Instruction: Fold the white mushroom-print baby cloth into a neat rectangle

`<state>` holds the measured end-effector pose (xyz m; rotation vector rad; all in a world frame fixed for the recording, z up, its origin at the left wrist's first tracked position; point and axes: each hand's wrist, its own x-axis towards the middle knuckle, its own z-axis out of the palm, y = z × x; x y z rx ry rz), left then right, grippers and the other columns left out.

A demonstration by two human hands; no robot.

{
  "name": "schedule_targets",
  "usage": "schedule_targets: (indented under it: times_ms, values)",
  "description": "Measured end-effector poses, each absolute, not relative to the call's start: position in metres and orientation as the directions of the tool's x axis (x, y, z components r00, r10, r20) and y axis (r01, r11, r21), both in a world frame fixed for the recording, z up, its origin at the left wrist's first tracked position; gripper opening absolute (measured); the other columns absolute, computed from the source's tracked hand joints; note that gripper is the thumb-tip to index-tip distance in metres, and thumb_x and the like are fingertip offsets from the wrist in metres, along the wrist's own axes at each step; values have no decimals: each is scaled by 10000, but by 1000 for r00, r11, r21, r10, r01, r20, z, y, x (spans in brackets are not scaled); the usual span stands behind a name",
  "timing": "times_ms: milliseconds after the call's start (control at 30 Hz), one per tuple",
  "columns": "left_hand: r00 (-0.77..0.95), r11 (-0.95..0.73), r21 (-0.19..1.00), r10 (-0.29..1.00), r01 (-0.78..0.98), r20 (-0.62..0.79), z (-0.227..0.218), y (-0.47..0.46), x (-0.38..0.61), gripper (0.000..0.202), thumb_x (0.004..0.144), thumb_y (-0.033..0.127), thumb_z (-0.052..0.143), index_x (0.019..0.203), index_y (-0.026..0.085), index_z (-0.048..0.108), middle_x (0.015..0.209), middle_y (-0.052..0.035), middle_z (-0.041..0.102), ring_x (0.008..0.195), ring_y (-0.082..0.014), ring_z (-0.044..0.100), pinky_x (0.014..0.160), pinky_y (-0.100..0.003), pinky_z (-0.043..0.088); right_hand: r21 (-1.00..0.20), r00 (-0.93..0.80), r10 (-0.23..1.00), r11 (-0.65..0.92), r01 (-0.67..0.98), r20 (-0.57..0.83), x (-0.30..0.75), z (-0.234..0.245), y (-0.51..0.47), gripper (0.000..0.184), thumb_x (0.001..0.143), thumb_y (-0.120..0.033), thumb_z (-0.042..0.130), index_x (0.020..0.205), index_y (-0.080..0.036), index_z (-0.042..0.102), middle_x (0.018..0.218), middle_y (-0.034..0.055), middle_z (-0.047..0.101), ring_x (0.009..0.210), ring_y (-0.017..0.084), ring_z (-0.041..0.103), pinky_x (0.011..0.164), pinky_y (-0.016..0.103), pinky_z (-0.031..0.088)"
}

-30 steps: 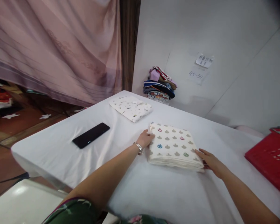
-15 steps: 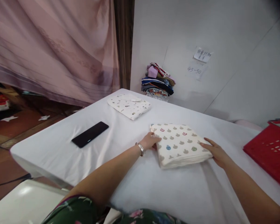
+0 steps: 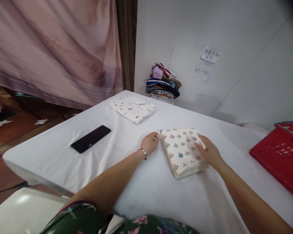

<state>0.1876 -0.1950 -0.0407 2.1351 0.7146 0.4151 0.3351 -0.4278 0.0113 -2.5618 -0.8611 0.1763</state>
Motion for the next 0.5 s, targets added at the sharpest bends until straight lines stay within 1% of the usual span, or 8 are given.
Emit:
schedule_targets:
  times_ms: [100, 167, 233, 300, 367, 433, 500]
  values:
    - [783, -604, 708, 611, 366, 117, -44, -187, 194, 350, 799, 273, 487, 1135, 203, 552, 1146, -46, 590, 984, -175, 557, 866, -288, 435, -354, 646, 762, -595, 722, 37, 305, 9, -401, 613, 822, -539, 373, 1361, -248, 358, 1451, 7, 274, 1356, 261, 134, 1091, 435, 161]
    - [803, -668, 644, 580, 372, 139, -46, -181, 203, 403, 789, 290, 502, 1177, 187, 535, 1218, -60, 553, 1122, -199, 478, 948, -301, 376, -307, 568, 823, -541, 783, -2, 293, 0, -391, 632, 834, -549, 336, 1382, -234, 320, 1466, 19, 238, 1363, 250, 98, 1091, 461, 104]
    - [823, -710, 585, 554, 392, 121, -47, -176, 214, 449, 775, 306, 516, 1208, 188, 519, 1254, -67, 532, 1196, -217, 413, 992, -326, 323, -271, 525, 849, -521, 809, -65, 289, -9, -387, 662, 844, -571, 296, 1399, -211, 282, 1479, 48, 189, 1365, 251, 76, 1082, 483, 70]
    - [833, -722, 554, 546, 414, 88, -47, -173, 224, 444, 763, 315, 519, 1193, 208, 536, 1230, -67, 555, 1197, -233, 413, 993, -360, 307, -246, 509, 853, -522, 817, -117, 288, -17, -386, 701, 847, -598, 261, 1409, -178, 257, 1488, 73, 135, 1367, 250, 54, 1080, 484, 53]
    - [834, -720, 546, 548, 428, 69, -45, -174, 231, 393, 753, 297, 512, 1135, 236, 580, 1172, -57, 596, 1170, -239, 441, 980, -381, 307, -239, 503, 854, -521, 820, -137, 288, -22, -387, 728, 849, -618, 228, 1415, -161, 237, 1493, 77, 97, 1368, 247, 30, 1083, 476, 43]
    - [830, -714, 548, 554, 434, 64, -41, -176, 235, 362, 751, 264, 493, 1095, 253, 608, 1121, -47, 626, 1139, -230, 471, 974, -381, 306, -244, 500, 855, -518, 820, -135, 289, -23, -388, 733, 849, -629, 208, 1420, -170, 222, 1495, 67, 85, 1368, 245, 18, 1085, 473, 39]
    - [830, -711, 555, 554, 432, 64, -36, -178, 237, 372, 757, 237, 468, 1100, 260, 611, 1108, -36, 635, 1118, -210, 490, 979, -365, 302, -244, 497, 858, -514, 823, -132, 289, -23, -388, 731, 849, -632, 204, 1424, -181, 210, 1496, 61, 76, 1368, 247, 18, 1084, 474, 34]
